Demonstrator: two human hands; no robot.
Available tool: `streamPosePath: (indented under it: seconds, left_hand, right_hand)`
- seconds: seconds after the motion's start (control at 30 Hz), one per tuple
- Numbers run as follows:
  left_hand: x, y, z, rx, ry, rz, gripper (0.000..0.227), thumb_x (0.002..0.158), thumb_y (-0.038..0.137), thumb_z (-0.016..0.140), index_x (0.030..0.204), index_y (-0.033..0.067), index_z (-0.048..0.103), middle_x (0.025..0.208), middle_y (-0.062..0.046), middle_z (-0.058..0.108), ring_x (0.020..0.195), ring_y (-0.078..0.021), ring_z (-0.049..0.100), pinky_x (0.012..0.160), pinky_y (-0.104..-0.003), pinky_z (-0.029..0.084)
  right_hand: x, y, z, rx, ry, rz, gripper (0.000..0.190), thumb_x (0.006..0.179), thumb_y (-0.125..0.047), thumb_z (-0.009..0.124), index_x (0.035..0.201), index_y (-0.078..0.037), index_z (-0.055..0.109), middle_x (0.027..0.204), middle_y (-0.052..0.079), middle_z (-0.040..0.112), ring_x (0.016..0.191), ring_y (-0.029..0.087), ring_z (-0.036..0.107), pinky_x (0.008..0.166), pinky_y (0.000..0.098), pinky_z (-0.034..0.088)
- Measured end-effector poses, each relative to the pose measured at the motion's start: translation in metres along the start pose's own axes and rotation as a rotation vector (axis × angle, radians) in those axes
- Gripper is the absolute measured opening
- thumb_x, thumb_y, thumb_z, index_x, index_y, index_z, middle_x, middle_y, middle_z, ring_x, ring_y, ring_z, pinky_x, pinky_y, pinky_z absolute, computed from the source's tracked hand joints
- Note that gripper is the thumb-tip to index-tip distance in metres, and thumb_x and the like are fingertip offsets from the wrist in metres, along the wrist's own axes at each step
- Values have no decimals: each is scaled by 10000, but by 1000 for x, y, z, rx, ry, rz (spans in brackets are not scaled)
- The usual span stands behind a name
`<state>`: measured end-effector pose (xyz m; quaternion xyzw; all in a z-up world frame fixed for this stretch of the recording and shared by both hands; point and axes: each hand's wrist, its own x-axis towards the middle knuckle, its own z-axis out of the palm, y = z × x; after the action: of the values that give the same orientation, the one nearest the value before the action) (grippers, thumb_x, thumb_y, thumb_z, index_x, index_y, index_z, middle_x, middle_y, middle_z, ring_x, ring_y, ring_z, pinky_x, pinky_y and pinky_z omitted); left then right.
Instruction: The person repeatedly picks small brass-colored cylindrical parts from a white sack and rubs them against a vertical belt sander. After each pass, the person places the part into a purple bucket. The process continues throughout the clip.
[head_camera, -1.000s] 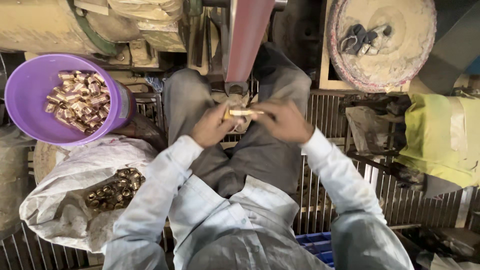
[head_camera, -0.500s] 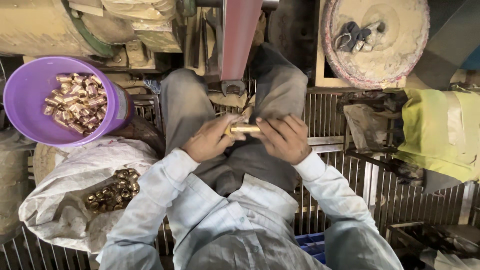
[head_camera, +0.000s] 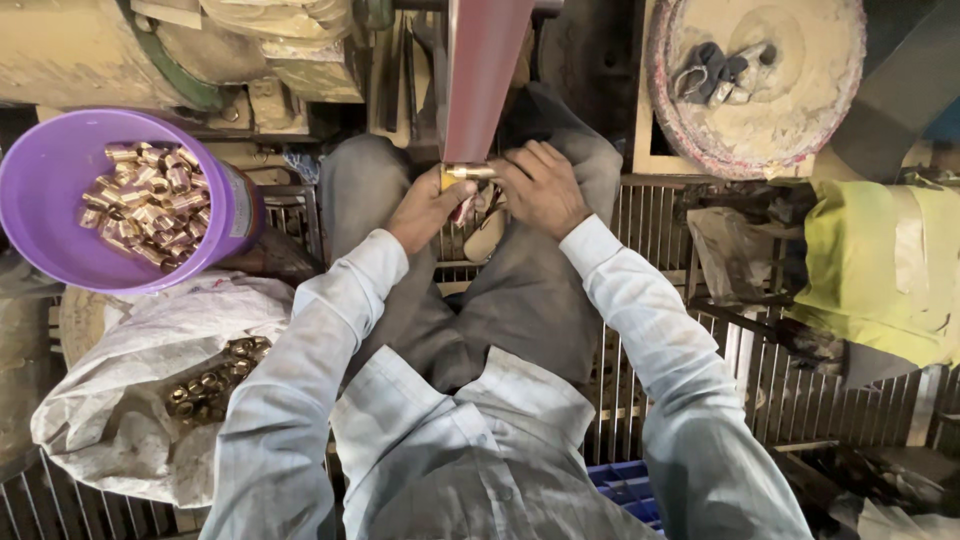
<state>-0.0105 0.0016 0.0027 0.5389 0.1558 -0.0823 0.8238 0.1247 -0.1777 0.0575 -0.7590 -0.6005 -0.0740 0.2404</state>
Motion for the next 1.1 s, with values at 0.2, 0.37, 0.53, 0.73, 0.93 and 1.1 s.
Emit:
streamPosePath:
  seconds: [0.2, 0.37, 0.53, 0.73, 0.93, 1.1]
  left_hand:
    - [6, -7, -1, -15, 0, 15, 218, 1075, 140, 567, 1251, 23, 618, 905, -7, 676, 732, -68, 588, 664, -242, 507]
    - [9, -9, 1, -6, 47, -7, 229, 1068, 139, 572, 1258, 18, 613, 962, 7, 691, 841, -62, 623, 746, -242, 533]
    - [9, -8, 2, -6, 54, -25, 238, 1056, 155, 584, 1249, 22, 625, 970, 0, 696, 860, -72, 638, 769, -245, 538]
    - [9, -5, 3, 37, 80, -62, 249, 1056, 189, 596, 1237, 22, 636, 949, -12, 705, 833, -72, 640, 747, -244, 538]
    - [9, -6, 3, 12, 86, -90, 277, 1039, 189, 577, 1269, 40, 615, 923, -18, 703, 729, -71, 585, 661, -247, 509]
    - [6, -8, 3, -31, 25, -16, 283, 1072, 174, 580, 1313, 31, 618, 973, -10, 685, 753, -61, 573, 669, -242, 506]
  right_hand:
    - [2, 4, -1, 112, -22, 52, 314, 822, -47, 752, 1131, -10, 706, 992, 129, 669, 897, 330, 631, 841, 443, 549]
    - [5, 9, -1, 268, -135, 170, 267, 902, -122, 777, 1145, -26, 722, 923, 137, 681, 825, 329, 661, 757, 434, 556]
    - [7, 19, 4, 419, -217, 277, 217, 948, -133, 739, 1142, -39, 769, 947, 166, 731, 837, 342, 706, 783, 418, 574]
    - [8, 33, 13, 687, -349, 485, 202, 985, -185, 712, 1088, -23, 775, 897, 144, 765, 758, 212, 731, 692, 322, 570]
    - [16, 53, 23, 1015, -607, 848, 271, 1022, -235, 678, 948, -1, 794, 649, 21, 622, 536, 77, 459, 493, 277, 371]
    - [30, 57, 6, 1474, -807, 1133, 328, 1011, -291, 671, 939, 4, 796, 551, -60, 448, 422, 26, 304, 376, 233, 220]
